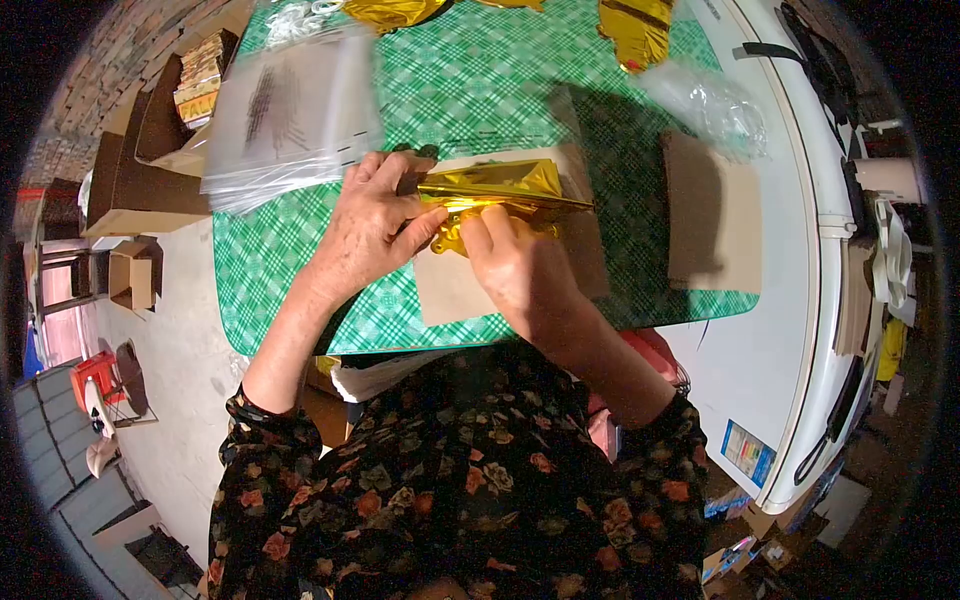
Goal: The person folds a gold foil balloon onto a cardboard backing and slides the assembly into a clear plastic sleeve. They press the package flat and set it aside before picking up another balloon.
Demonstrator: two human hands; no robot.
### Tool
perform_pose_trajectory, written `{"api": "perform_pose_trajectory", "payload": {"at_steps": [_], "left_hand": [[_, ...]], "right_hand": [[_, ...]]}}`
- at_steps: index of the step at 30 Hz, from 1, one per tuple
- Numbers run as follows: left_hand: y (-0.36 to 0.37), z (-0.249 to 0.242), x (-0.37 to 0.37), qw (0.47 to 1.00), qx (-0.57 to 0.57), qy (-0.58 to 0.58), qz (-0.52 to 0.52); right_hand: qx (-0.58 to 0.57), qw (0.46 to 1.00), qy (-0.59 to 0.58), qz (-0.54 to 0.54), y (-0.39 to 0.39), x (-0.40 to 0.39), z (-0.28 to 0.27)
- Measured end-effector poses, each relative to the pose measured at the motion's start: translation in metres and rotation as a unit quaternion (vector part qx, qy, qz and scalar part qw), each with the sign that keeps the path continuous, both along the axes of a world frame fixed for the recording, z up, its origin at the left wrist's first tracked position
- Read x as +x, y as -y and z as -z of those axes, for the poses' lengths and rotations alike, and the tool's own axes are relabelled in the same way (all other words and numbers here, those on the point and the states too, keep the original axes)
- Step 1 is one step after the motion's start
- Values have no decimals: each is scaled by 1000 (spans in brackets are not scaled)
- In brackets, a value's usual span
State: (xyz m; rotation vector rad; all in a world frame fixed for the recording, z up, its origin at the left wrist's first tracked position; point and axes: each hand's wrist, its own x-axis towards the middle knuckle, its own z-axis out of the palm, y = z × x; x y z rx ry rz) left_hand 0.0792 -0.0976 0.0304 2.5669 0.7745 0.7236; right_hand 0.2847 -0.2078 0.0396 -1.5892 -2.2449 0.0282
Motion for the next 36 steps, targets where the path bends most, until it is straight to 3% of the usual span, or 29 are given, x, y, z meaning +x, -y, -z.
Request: {"api": "perform_pose_trajectory", "payload": {"at_steps": [4, 7, 13, 22, 28, 34, 36], "left_hand": [[-1, -1, 0, 1000, 5, -3, 0], [-1, -1, -1, 1000, 2, -8, 0], [-1, 0, 0, 1000, -5, -8, -1], [-1, 0, -1, 1000, -11, -7, -2], [-1, 5, 1, 1000, 9, 10, -8], [-1, 0, 0, 1000, -10, -17, -5], [-1, 0, -1, 1000, -7, -16, -2]], "right_hand": [[-31, 998, -49, -2, 2, 0, -9], [18, 995, -99, -25, 2, -3, -5], [-3, 995, -102, 22, 7, -5, 3], [8, 987, -137, -89, 0, 6, -7], [-16, 992, -45, -113, 0, 7, -23], [38, 995, 61, -70, -6, 0, -10], [32, 996, 48, -68, -7, 0, -9]]}}
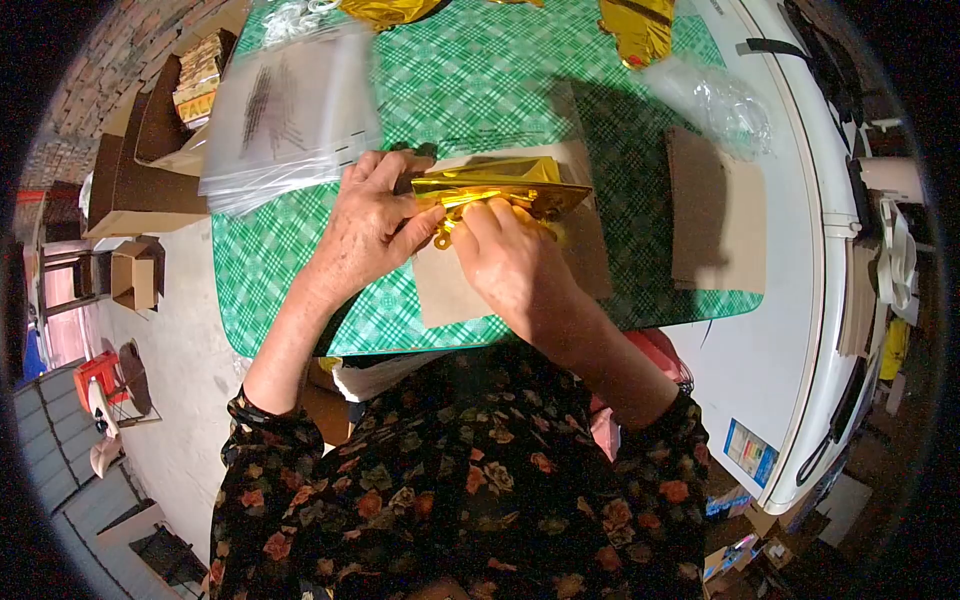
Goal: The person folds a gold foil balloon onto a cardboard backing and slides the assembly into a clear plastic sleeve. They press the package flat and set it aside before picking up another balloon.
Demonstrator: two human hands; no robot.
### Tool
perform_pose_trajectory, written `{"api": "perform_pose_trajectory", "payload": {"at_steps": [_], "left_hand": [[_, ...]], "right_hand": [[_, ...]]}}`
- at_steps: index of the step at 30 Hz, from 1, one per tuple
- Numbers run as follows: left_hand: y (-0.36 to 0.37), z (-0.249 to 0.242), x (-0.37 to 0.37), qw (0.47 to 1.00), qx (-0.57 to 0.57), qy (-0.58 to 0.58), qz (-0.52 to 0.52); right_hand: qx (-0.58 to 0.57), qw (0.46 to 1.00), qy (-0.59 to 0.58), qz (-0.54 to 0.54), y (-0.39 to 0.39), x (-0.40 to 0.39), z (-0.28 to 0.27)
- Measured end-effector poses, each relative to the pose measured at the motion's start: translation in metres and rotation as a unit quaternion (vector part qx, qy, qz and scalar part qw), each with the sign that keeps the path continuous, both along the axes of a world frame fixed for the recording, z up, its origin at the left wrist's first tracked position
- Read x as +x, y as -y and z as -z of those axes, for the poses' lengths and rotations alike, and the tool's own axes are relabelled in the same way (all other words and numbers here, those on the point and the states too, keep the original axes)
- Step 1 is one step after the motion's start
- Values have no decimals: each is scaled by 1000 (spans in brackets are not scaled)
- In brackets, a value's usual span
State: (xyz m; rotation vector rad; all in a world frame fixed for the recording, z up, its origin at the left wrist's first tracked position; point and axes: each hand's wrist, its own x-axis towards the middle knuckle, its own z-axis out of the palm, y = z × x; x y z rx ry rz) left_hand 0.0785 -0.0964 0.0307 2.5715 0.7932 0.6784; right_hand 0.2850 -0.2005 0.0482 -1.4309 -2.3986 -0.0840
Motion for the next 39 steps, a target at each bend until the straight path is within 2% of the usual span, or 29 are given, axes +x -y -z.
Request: {"api": "perform_pose_trajectory", "payload": {"at_steps": [7, 13, 21, 24, 30, 34, 37, 39], "left_hand": [[1, 0, 0, 1000, -7, -1, -1], [0, 2, -1, 1000, 11, 2, 7], [-1, 0, -2, 1000, -30, 6, 6], [-4, 7, -1, 999, 11, 42, 6], [-4, 0, -3, 999, -38, -18, 1], [-3, 0, -3, 999, -39, -5, 4], [-3, -1, -2, 999, -39, 1, 4], [-2, -1, -2, 999, -36, 3, 3]], "right_hand": [[26, 1000, -12, -13, 3, 1, 6], [35, 998, 55, -4, 9, 1, 3], [63, 997, 33, 9, 9, 0, 10], [65, 997, 30, 2, 6, 1, 13], [76, 996, 33, -21, 5, 2, 11], [62, 997, 51, -18, 4, 1, 6], [-9, 998, 62, -6, 7, 0, 4], [26, 999, 42, -7, 3, -1, 6]]}}
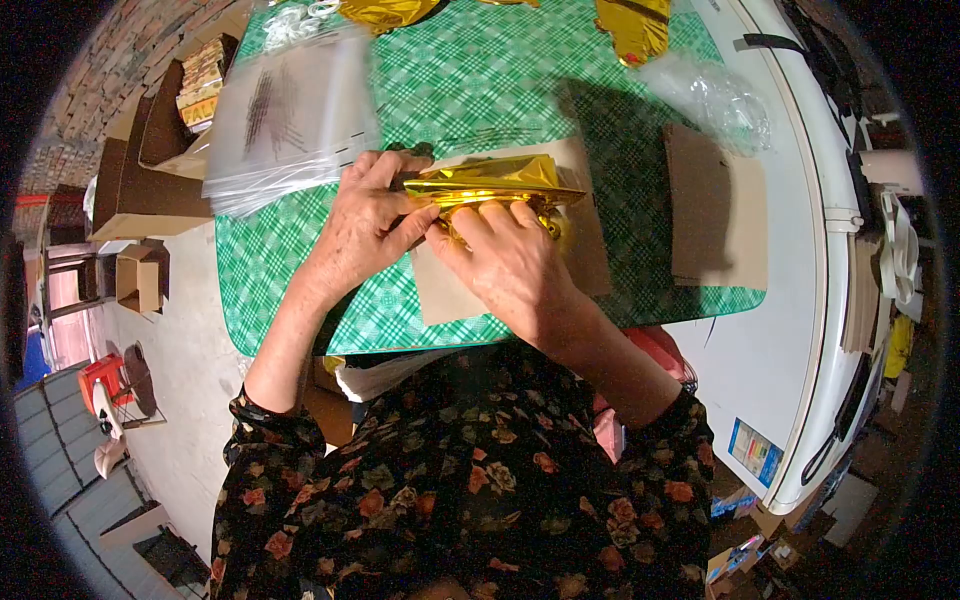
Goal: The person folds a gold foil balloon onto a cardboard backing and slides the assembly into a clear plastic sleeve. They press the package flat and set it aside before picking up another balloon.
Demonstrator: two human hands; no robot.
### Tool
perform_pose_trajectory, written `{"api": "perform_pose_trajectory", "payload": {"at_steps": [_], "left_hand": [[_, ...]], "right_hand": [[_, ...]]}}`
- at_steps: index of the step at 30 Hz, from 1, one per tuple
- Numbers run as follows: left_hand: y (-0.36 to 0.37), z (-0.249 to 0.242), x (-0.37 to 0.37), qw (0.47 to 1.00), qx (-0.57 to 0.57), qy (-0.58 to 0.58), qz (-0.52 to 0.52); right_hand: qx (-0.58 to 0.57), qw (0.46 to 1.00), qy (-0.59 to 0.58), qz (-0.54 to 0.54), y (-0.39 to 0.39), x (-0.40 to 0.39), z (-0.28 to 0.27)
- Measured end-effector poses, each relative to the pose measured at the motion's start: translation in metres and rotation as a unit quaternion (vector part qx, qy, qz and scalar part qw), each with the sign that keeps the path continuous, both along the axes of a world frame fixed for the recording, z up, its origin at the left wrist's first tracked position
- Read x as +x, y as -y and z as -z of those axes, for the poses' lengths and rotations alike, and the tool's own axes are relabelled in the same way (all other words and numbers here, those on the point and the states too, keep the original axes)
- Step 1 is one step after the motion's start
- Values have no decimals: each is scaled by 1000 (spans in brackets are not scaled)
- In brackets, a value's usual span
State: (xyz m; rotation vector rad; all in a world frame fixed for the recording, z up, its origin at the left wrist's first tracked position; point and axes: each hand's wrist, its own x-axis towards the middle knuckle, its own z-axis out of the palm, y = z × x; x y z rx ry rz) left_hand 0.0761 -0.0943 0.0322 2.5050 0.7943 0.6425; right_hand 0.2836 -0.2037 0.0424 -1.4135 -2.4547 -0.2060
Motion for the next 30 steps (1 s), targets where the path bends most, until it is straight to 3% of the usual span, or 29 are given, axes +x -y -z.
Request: {"api": "perform_pose_trajectory", "payload": {"at_steps": [19, 30], "left_hand": [[0, 1, 0, 1000, 11, 2, 11], [-1, 2, -2, 1000, 4, -6, 12]], "right_hand": [[14, 998, -65, -22, 2, 11, 11], [31, 999, -18, -3, 1, 6, 7]]}}
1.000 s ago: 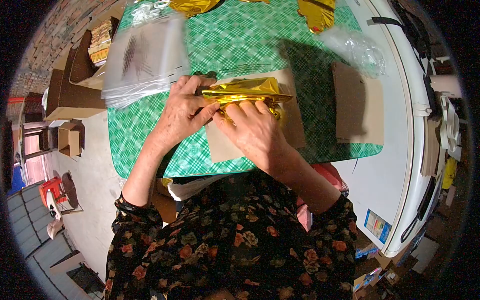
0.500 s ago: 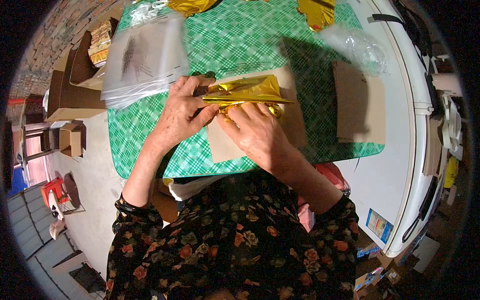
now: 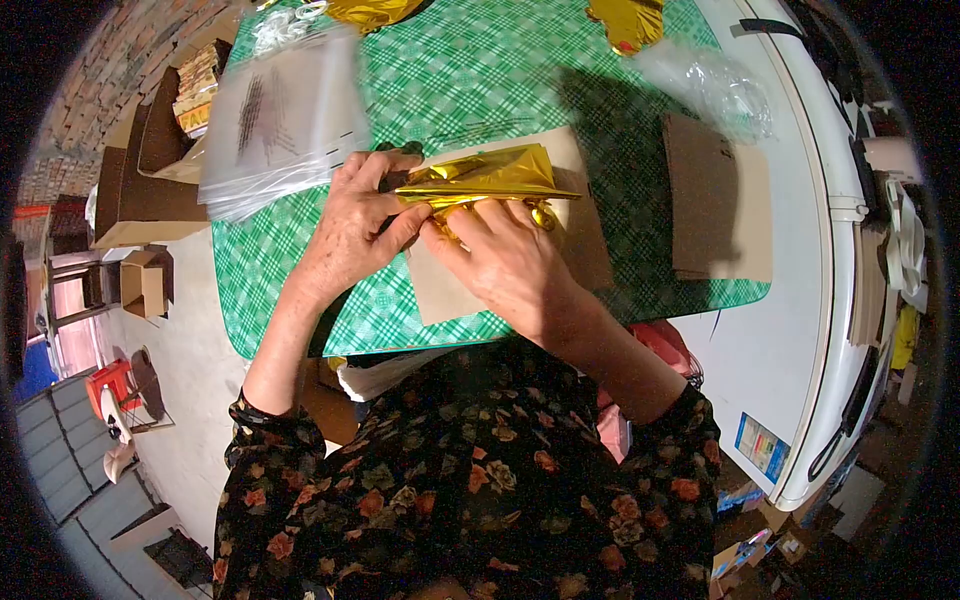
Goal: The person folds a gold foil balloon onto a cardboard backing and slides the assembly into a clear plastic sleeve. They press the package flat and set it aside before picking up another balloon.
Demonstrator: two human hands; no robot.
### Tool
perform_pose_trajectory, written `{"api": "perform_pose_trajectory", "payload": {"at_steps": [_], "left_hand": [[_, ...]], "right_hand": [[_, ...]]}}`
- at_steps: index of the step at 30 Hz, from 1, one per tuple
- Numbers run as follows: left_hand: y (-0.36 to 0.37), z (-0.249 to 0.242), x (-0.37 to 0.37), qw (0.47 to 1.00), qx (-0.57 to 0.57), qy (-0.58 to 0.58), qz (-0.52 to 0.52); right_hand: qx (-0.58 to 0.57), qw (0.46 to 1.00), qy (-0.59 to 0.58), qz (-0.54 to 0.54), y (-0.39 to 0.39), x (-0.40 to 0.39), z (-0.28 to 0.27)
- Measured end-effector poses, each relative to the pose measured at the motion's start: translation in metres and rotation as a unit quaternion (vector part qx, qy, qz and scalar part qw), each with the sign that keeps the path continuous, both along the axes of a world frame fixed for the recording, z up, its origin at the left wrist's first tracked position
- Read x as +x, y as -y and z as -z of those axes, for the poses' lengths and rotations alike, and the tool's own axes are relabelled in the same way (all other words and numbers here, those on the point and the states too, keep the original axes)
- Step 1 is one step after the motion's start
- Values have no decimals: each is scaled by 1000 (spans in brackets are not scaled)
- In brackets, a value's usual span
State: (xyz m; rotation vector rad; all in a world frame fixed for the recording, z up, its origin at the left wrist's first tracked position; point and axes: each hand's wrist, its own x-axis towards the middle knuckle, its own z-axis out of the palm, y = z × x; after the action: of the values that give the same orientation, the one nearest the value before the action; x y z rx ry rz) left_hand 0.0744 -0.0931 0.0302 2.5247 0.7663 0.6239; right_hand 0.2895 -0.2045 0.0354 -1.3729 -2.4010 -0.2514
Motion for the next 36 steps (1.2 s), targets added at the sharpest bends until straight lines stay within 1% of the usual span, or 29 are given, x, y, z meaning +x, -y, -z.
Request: {"api": "perform_pose_trajectory", "payload": {"at_steps": [1, 4, 7, 18, 24, 28, 31, 36], "left_hand": [[0, 0, 0, 1000, 1, 0, 0], [-1, 1, -1, 1000, 3, -2, 1], [-1, 1, -1, 1000, 6, -6, 2], [-1, 1, -1, 1000, 18, -10, 3], [0, 0, 1, 999, 27, 25, 6], [0, -3, 0, 1000, 26, 10, 11], [0, -2, -1, 1000, 20, 2, 14], [0, -3, -2, 1000, 9, -8, 17]], "right_hand": [[2, 1000, 10, 4, 0, -1, -1], [-97, 995, 20, 22, 4, -4, -6], [-32, 999, -4, -1, -1, -1, 1], [-29, 999, -23, -18, 0, 3, 4], [-31, 998, -42, -24, 1, 6, 6], [-30, 998, -47, -28, 0, 6, 0], [-2, 999, -30, -25, -1, 5, 0], [-21, 999, -34, -17, 0, 5, 3]]}}
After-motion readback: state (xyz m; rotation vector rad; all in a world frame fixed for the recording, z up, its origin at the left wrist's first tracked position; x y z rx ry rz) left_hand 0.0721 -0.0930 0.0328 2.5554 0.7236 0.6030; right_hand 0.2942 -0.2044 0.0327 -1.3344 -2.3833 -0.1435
